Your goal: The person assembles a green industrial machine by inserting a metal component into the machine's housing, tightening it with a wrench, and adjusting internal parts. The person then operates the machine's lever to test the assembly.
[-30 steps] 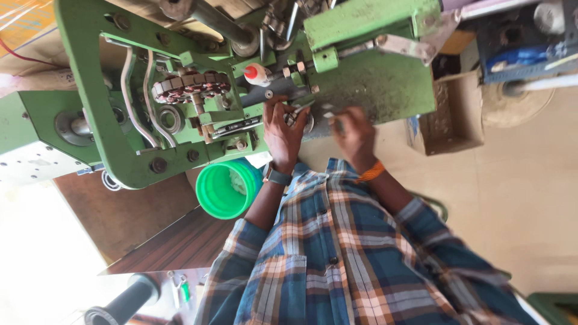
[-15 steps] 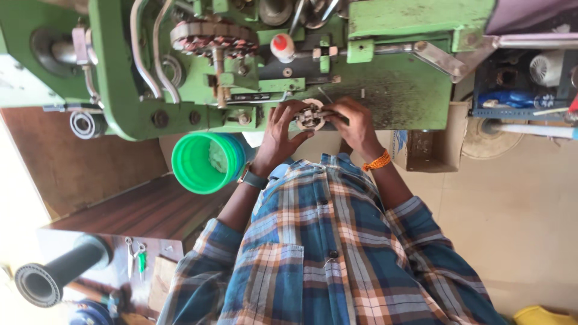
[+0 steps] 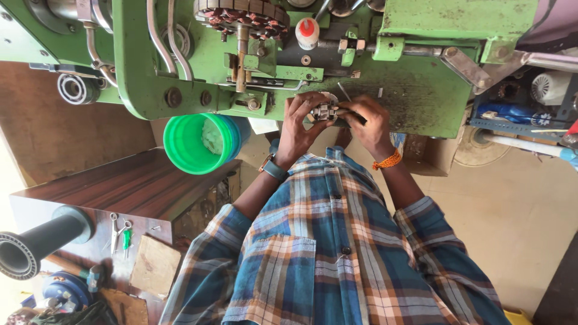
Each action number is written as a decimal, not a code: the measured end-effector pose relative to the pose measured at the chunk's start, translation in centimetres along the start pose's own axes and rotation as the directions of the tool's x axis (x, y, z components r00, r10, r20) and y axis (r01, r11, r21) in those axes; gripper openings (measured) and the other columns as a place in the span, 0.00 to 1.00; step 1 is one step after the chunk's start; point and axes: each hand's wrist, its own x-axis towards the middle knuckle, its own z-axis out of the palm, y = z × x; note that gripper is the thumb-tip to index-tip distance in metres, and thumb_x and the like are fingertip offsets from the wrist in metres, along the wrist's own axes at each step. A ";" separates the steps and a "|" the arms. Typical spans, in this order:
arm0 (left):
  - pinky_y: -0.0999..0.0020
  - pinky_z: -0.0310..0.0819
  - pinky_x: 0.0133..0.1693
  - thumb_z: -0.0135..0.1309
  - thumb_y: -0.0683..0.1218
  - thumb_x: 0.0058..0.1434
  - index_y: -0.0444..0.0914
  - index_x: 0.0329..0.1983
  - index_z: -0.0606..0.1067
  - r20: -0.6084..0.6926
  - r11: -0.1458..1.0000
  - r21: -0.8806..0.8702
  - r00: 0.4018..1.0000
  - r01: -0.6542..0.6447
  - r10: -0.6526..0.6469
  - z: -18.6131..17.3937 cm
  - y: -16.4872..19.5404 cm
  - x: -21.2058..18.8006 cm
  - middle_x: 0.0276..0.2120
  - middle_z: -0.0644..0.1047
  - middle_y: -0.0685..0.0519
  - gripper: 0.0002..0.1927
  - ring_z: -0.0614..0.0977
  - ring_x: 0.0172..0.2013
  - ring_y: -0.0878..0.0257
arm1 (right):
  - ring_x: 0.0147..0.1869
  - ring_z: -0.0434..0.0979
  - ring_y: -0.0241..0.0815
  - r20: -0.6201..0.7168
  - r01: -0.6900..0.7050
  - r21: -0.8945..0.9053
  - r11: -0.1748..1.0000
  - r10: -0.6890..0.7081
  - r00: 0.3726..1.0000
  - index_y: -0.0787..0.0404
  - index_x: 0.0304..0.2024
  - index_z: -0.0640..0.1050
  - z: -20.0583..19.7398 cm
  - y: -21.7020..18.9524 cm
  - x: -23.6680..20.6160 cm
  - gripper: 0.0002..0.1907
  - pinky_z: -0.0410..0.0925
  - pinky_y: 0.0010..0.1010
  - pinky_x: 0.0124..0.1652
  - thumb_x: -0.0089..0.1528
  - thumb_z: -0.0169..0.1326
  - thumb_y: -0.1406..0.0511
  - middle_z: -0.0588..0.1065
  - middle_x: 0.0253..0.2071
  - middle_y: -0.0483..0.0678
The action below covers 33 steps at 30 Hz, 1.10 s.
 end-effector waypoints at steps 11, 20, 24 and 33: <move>0.59 0.63 0.58 0.68 0.50 0.56 0.44 0.57 0.74 0.117 0.983 -0.065 0.976 -0.174 0.181 -1.0 -1.7 1.6 0.57 0.77 0.53 0.26 0.76 0.55 0.57 | 0.47 0.83 0.39 0.231 -0.238 0.380 0.894 0.158 0.960 0.61 0.54 0.81 -3.8 2.2 0.1 0.13 0.75 0.30 0.48 0.69 0.57 0.64 0.80 0.48 0.48; 0.60 0.63 0.57 0.68 0.52 0.57 0.44 0.59 0.74 0.124 0.980 -0.089 0.974 -0.179 0.189 -1.0 -2.1 1.6 0.59 0.77 0.54 0.27 0.77 0.56 0.57 | 0.43 0.80 0.42 0.148 0.026 0.039 0.999 -0.032 0.988 0.62 0.52 0.81 -2.9 0.4 -0.2 0.17 0.75 0.32 0.43 0.61 0.65 0.68 0.79 0.43 0.50; 0.58 0.63 0.59 0.68 0.52 0.56 0.43 0.59 0.75 0.094 0.985 -0.076 0.983 -0.154 0.161 -0.8 -1.8 1.5 0.58 0.77 0.54 0.28 0.77 0.57 0.56 | 0.40 0.78 0.46 0.065 0.049 -0.134 0.990 -0.041 0.997 0.61 0.47 0.83 -0.8 -1.1 0.4 0.13 0.71 0.37 0.40 0.59 0.66 0.71 0.77 0.38 0.50; 0.58 0.64 0.59 0.68 0.53 0.57 0.43 0.58 0.76 0.110 0.987 -0.101 0.985 -0.126 0.137 -0.9 -1.8 1.6 0.58 0.77 0.53 0.27 0.77 0.57 0.55 | 0.40 0.77 0.46 0.002 0.090 -0.112 0.990 -0.090 0.996 0.62 0.46 0.82 -0.6 -1.2 0.3 0.11 0.71 0.37 0.40 0.60 0.66 0.72 0.76 0.37 0.50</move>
